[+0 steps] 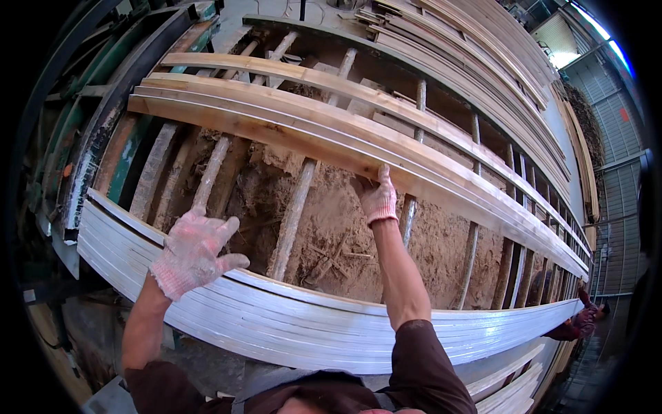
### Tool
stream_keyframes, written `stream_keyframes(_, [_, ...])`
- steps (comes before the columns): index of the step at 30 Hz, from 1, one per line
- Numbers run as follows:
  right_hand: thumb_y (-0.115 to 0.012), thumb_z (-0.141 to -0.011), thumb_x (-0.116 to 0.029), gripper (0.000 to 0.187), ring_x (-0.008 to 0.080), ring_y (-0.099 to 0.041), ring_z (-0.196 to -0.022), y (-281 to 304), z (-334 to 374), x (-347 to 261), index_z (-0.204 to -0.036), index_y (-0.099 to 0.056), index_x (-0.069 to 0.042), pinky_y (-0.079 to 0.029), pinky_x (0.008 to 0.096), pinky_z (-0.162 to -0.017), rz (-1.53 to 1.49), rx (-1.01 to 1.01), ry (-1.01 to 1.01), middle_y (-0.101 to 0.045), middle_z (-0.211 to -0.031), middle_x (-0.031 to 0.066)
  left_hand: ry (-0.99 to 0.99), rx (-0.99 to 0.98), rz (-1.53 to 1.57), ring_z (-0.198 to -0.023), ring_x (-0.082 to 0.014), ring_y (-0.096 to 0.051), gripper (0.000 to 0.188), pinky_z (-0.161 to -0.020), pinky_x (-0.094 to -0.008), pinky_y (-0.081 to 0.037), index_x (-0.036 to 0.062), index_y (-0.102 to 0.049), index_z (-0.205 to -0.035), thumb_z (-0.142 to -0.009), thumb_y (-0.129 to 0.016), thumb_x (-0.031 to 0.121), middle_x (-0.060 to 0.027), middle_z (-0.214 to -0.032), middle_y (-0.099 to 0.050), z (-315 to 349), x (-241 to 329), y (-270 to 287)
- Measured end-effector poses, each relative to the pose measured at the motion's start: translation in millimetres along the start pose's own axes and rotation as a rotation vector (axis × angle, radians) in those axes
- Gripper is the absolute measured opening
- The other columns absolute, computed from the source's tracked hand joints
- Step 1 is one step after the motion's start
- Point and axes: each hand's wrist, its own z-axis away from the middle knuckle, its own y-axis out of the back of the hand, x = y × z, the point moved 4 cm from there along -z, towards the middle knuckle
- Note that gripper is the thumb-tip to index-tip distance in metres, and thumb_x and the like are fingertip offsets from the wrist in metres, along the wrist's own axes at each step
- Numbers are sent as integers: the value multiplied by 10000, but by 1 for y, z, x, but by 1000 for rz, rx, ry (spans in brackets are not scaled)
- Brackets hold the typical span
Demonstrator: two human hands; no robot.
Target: The person picks up wooden planks from a stack and places them onto a metal rack. They then use a brush to apply a white substance, likely glue, to the surface of the planks. The person repeats this process for multiple planks.
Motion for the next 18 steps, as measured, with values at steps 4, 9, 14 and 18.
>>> stream_keyframes(4, [-746,-914,-342,574,372,-556,-1220,-28,-67,-14,-1372,-499,-101,-507,600,-1033,-217,-62,52,-535,-1365,168,9,-30,18,-731,-295,-637,580,-801,-418,-489,-11,-660,-1097,-763,-799,443,-114,-760,-667,7,-1,7])
stream_keyframes(9, [-784,-873,-261,573,331,-599,-1161,-40,-112,-29,-1371,-529,-137,-547,550,-984,-307,-226,82,-585,-1340,148,195,-163,2,-736,-308,-629,571,-825,-422,-476,-11,-660,-1112,-734,-818,387,-124,-813,-689,16,-5,16])
stream_keyframes(14, [-790,-864,-224,447,269,-636,-1077,-37,-95,-28,-1251,-596,-115,-573,483,-918,-336,-78,78,-651,-1215,95,104,-63,12,-797,-329,-667,582,-954,-449,-474,-1,-672,-1145,-725,-827,370,-166,-866,-707,2,-1,16])
stream_keyframes(18, [-791,-868,-252,408,240,-632,-1075,-34,-52,-27,-1210,-622,-109,-562,436,-901,-264,-77,22,-685,-1101,68,121,-61,25,-881,-359,-622,609,-864,-443,-470,-8,-660,-1125,-709,-837,399,-153,-858,-695,0,3,22])
